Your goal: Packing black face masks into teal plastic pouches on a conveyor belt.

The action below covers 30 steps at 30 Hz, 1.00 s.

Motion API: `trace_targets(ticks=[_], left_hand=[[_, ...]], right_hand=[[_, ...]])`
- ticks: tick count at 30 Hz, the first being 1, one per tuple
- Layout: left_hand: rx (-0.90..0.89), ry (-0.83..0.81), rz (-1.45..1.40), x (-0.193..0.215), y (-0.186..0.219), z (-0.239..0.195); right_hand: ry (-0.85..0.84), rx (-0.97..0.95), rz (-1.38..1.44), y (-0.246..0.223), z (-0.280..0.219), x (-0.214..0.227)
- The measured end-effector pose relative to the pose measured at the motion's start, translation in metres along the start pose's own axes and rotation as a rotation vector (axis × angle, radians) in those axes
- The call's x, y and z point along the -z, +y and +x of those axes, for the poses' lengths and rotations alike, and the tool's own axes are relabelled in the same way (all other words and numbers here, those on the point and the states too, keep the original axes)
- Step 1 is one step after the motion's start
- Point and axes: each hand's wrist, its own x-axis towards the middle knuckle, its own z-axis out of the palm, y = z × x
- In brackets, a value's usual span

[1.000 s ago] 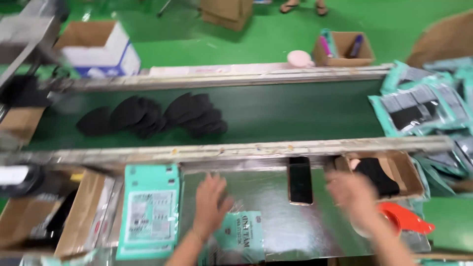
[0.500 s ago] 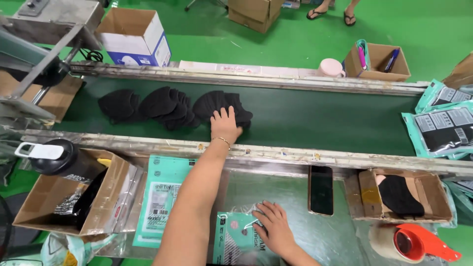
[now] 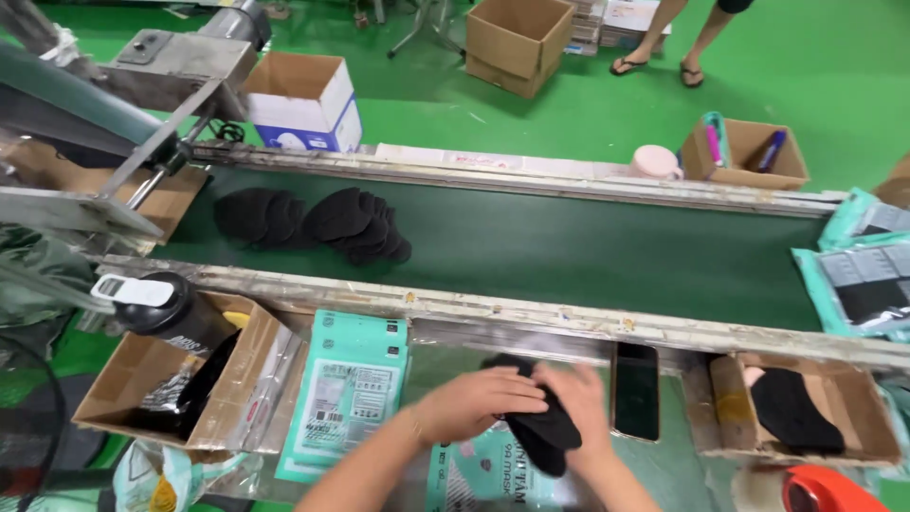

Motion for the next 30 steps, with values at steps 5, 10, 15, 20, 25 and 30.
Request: trace_targets(ticks=[5, 10, 15, 20, 25, 30], left_hand=[[0.221, 0.334, -0.116, -0.041, -0.003, -0.058], [0.359, 0.401, -0.200, -0.211, -0.156, -0.128], [0.226, 0.267, -0.211, -0.229, -0.177, -0.149], [0.491, 0.185, -0.145, -0.226, -0.176, -0.166], [0.433, 0.201, -0.269, -0.178, -0.150, -0.149], [0.247, 0.144, -0.171, -0.225, -0.195, -0.189]], right_hand=[[-0.208, -0.259, 0.601, 0.005, -0.025, -0.029], [-0.225, -0.405, 0.760, 0.044, -0.074, -0.084], [-0.342, -0.323, 0.761, 0.090, -0.128, -0.118], [-0.636, -0.210, 0.380, 0.130, -0.157, -0.151], [-0.568, -0.232, 0.634, 0.077, -0.107, -0.087], [-0.508, -0.075, 0.612, 0.030, -0.077, -0.052]])
